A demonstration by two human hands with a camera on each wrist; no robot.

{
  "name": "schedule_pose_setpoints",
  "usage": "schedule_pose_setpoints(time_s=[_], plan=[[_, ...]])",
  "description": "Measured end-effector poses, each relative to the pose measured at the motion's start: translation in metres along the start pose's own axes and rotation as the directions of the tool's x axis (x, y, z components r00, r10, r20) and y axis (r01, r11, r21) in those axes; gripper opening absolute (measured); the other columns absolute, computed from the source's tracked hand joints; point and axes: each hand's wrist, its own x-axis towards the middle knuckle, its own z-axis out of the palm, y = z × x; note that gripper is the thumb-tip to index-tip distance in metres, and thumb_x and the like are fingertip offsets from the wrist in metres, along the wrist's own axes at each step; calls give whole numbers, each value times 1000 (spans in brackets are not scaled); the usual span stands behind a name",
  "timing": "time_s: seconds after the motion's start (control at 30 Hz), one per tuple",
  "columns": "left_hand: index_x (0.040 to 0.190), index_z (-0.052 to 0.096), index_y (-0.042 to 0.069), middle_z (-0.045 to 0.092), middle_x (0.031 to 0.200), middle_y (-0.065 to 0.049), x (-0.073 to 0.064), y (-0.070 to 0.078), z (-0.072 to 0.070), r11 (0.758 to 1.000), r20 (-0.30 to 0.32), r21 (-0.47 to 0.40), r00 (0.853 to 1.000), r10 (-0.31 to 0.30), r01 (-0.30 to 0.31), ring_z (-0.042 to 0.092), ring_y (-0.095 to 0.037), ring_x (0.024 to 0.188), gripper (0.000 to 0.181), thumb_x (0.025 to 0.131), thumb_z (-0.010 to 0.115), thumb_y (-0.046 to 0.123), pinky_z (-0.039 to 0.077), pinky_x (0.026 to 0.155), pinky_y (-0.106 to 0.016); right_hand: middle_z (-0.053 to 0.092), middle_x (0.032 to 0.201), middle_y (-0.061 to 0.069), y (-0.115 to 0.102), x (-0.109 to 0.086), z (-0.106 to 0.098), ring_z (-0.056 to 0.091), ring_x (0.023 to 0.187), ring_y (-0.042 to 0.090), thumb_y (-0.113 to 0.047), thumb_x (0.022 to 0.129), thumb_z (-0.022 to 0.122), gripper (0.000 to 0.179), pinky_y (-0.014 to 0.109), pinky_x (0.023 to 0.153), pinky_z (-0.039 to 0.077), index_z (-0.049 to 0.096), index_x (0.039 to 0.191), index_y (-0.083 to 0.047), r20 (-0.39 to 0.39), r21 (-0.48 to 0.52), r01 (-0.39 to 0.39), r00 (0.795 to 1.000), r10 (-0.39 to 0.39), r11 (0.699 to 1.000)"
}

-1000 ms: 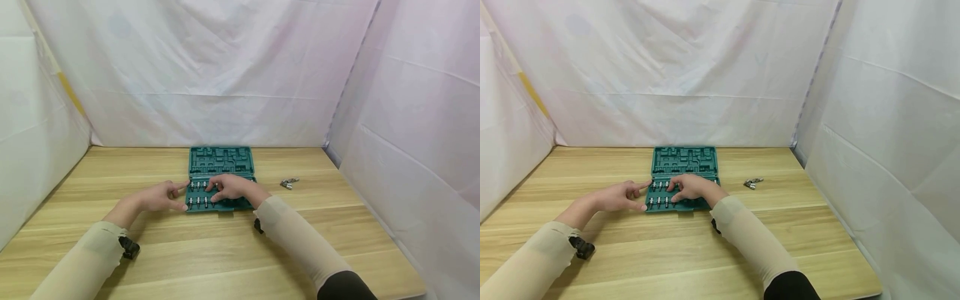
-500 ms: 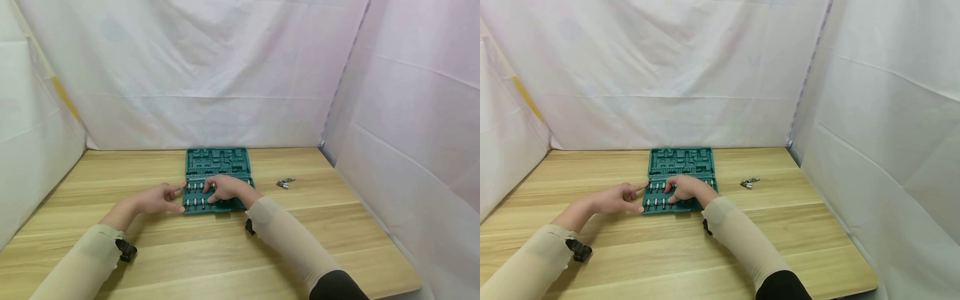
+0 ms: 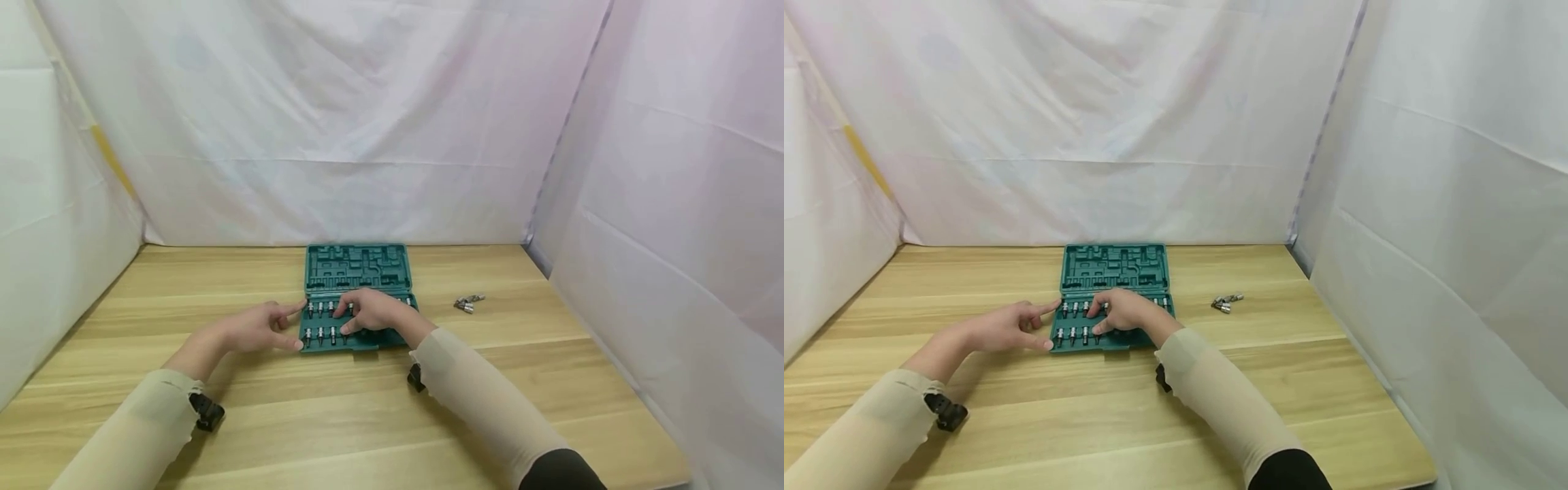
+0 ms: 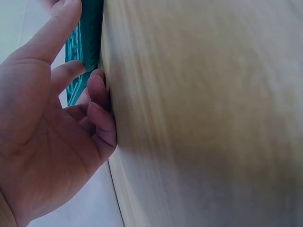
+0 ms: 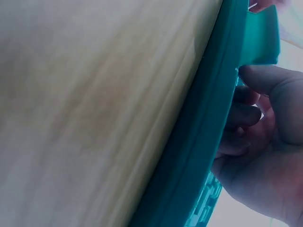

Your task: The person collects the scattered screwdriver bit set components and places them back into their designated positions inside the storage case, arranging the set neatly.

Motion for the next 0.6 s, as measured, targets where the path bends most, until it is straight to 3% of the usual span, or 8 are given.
schedule_pose_setpoints(time_s=[0.2, 0.37, 0.47, 0.6], plan=[[174, 31, 15, 55, 118, -15, -2, 1, -2, 1000, -12, 13, 1000, -5, 5, 52, -26, 106, 102, 95, 86, 47, 47, 88, -40, 68, 116, -1, 1, -5, -1, 63, 97, 16, -35, 101, 81, 29, 36, 84, 55, 77, 130, -31, -30, 5, 13, 999, -13, 1000], [174, 31, 16, 56, 121, -15, -2, 0, -1, 1000, -12, 24, 1000, -8, 8, 53, -26, 108, 102, 95, 85, 49, 47, 89, -40, 71, 100, 4, 10, -17, -9, 59, 79, 14, -42, 107, 73, 38, 35, 75, 50, 73, 142, -27, -87, 25, 113, 990, -111, 993], [174, 31, 17, 57, 121, -14, -2, 1, 0, 1000, -15, 25, 1000, -3, 4, 53, -26, 108, 102, 95, 86, 50, 49, 89, -39, 71, 95, 10, 25, -29, -22, 54, 73, 17, -44, 110, 68, 41, 36, 72, 47, 71, 145, -22, -149, 49, 157, 978, -149, 986], [174, 32, 16, 57, 122, -15, -2, 1, 1, 1000, -17, 27, 1000, -4, 5, 55, -26, 109, 102, 94, 86, 49, 50, 90, -39, 72, 104, 13, 59, -49, -45, 59, 82, 21, -46, 109, 68, 42, 36, 74, 49, 73, 143, -21, -222, 88, 118, 970, -97, 989]])
